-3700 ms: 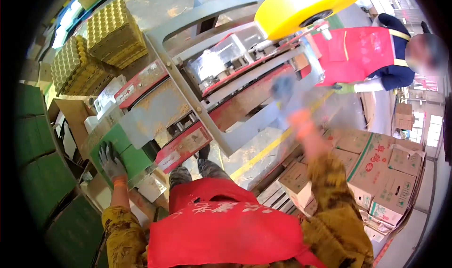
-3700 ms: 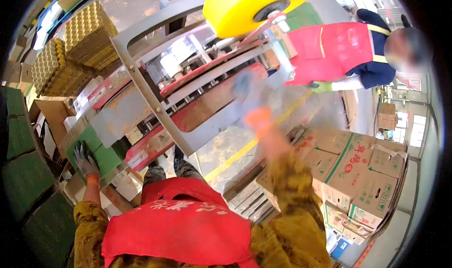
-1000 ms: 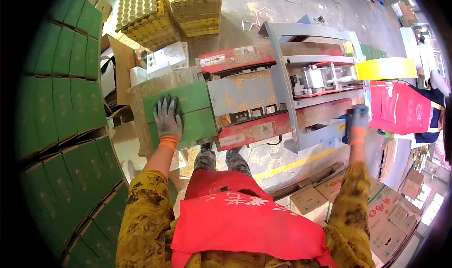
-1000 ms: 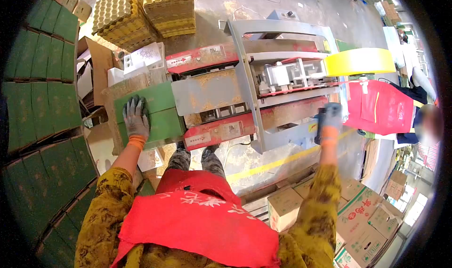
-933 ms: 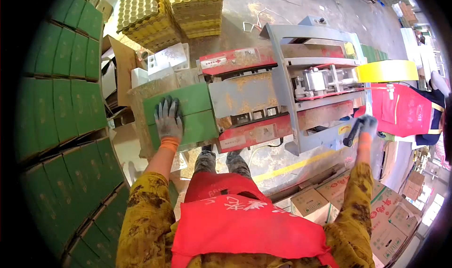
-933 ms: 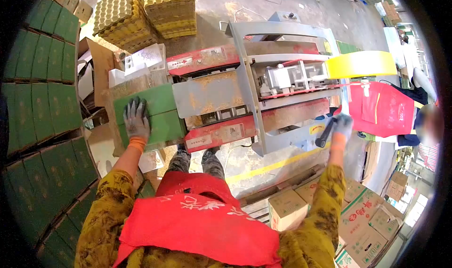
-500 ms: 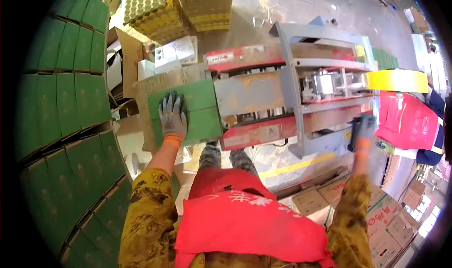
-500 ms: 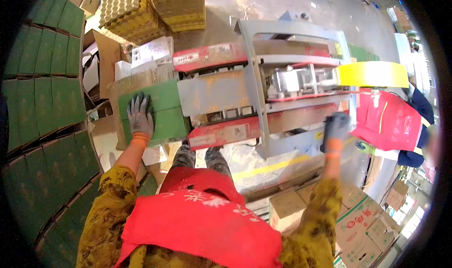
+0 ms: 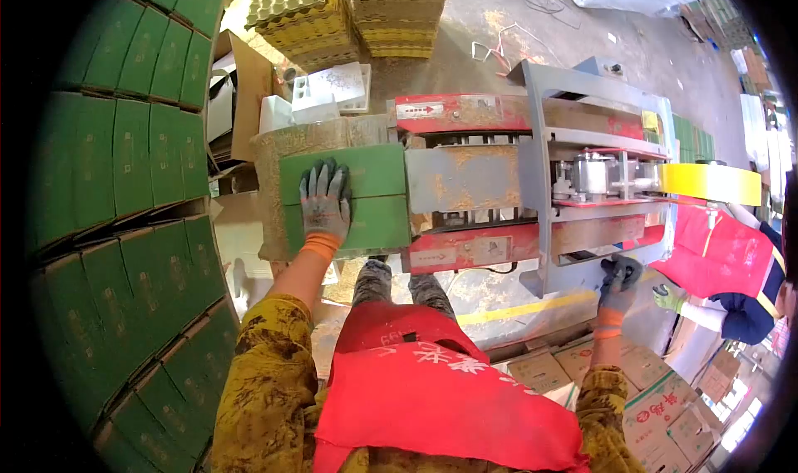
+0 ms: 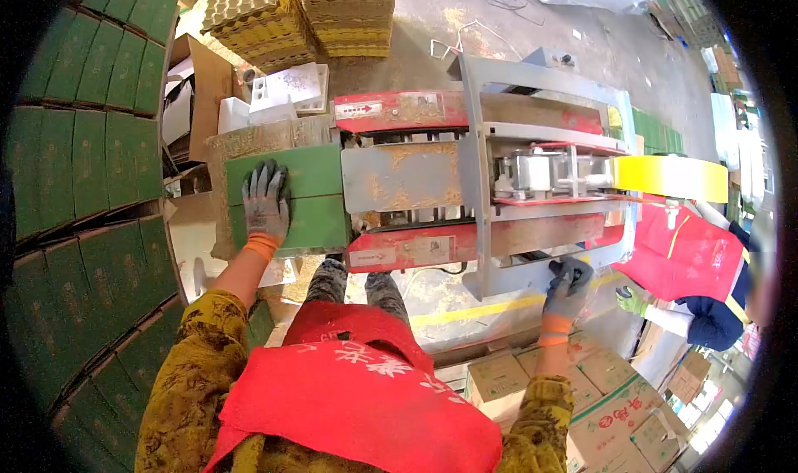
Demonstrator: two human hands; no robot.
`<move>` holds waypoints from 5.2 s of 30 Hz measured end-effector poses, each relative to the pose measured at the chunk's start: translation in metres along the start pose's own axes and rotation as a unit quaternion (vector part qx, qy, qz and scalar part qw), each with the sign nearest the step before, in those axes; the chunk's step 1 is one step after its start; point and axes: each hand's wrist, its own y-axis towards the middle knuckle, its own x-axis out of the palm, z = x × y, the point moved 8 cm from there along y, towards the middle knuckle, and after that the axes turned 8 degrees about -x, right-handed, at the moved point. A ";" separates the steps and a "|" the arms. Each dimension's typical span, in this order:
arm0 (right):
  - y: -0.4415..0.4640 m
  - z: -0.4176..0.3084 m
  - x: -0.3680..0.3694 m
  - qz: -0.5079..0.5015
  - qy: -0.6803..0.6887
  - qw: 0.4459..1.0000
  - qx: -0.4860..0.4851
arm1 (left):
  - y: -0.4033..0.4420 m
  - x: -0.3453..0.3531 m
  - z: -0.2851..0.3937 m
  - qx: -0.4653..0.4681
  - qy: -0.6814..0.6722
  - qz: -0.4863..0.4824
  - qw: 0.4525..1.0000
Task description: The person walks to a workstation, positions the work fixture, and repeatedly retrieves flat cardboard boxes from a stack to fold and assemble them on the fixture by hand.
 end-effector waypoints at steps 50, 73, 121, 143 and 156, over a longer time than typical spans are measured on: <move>0.049 0.101 -0.190 0.207 -0.112 0.971 0.051 | 0.005 0.006 0.027 0.051 -0.056 0.005 0.997; 0.056 0.107 -0.186 0.154 -0.063 0.984 0.058 | -0.020 -0.012 0.018 -0.171 -0.494 0.102 0.846; -0.025 -0.031 -0.005 0.132 -0.147 0.976 -0.090 | -0.117 0.011 0.067 -0.043 -0.521 -0.232 0.820; -0.029 -0.023 -0.012 0.068 -0.119 0.981 -0.136 | -0.148 0.053 0.093 -0.072 -0.501 -0.238 0.829; -0.015 -0.133 0.002 0.002 -0.087 0.963 -0.255 | -0.175 -0.050 0.026 -0.210 -0.372 -0.009 0.904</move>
